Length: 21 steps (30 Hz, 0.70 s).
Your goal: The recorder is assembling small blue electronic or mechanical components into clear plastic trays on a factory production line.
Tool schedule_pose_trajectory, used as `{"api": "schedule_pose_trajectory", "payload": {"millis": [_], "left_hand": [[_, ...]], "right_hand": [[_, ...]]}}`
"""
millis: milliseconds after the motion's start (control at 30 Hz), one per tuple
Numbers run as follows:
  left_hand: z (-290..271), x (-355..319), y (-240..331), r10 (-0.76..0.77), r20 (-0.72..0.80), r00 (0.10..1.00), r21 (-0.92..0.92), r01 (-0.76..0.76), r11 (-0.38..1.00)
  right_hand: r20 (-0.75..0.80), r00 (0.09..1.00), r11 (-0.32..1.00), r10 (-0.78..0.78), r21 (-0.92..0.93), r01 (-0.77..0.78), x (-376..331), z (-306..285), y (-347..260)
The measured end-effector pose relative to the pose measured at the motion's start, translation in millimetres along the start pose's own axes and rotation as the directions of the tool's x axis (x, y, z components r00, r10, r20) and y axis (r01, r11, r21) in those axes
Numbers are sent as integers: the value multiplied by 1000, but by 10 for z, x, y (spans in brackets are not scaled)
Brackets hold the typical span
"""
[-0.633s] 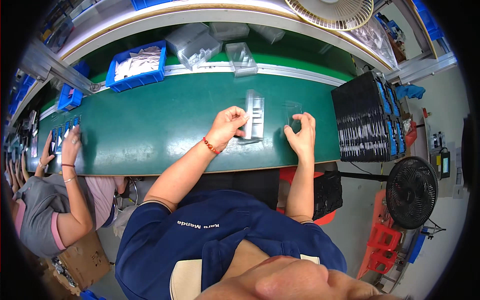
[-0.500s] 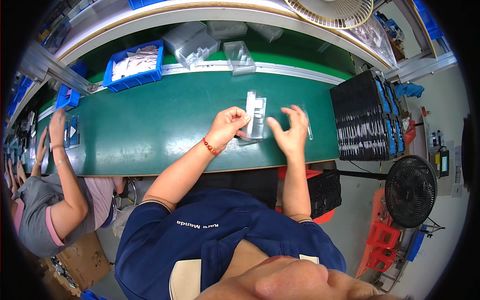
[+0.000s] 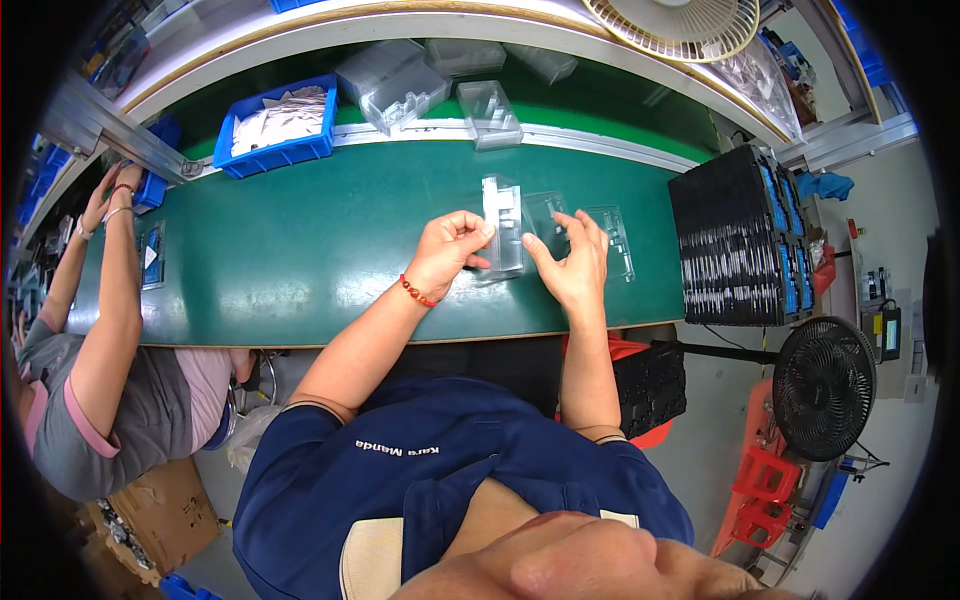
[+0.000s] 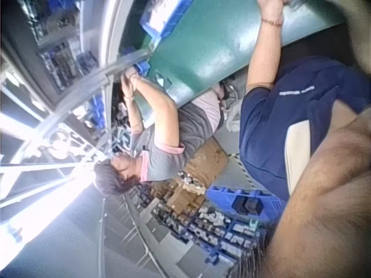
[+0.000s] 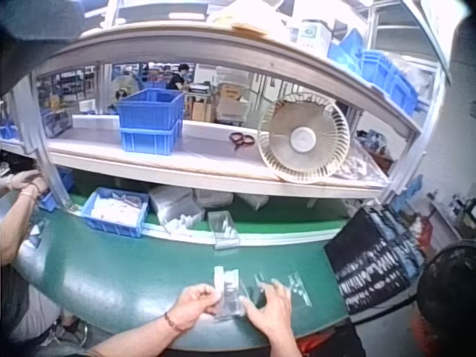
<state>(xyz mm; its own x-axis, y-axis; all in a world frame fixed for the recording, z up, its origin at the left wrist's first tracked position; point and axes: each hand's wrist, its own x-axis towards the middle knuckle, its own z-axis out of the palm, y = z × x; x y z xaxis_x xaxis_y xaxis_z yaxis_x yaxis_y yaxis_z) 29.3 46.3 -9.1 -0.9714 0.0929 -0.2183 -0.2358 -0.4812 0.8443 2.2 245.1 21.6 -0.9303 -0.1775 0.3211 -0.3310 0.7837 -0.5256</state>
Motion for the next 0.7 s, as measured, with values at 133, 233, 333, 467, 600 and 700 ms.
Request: {"api": "schedule_pose_trajectory", "payload": {"millis": [133,233,333,467,600,700], "left_hand": [[-14,-2,-8,32,15,999,-22,-31,999],[-59,-30,-13,45,22,999,-48,-43,998],[-151,-55,-3,38,-1,999,-78,-38,996],[-283,-99,67,58,-30,998,-125,-61,990],[-307,-126,97,75,-4,997,-133,-75,988],[-345,-114,94,112,70,991,-171,-99,980]], "right_hand": [[158,984,875,83,461,-148,4,117,-323],[206,970,781,128,582,-227,-8,307,-242],[232,963,688,138,677,-262,4,301,-226],[236,955,934,181,263,-242,16,77,-348],[-5,988,966,-152,213,150,-22,221,-552],[211,977,815,23,561,-141,0,405,-548]]}}
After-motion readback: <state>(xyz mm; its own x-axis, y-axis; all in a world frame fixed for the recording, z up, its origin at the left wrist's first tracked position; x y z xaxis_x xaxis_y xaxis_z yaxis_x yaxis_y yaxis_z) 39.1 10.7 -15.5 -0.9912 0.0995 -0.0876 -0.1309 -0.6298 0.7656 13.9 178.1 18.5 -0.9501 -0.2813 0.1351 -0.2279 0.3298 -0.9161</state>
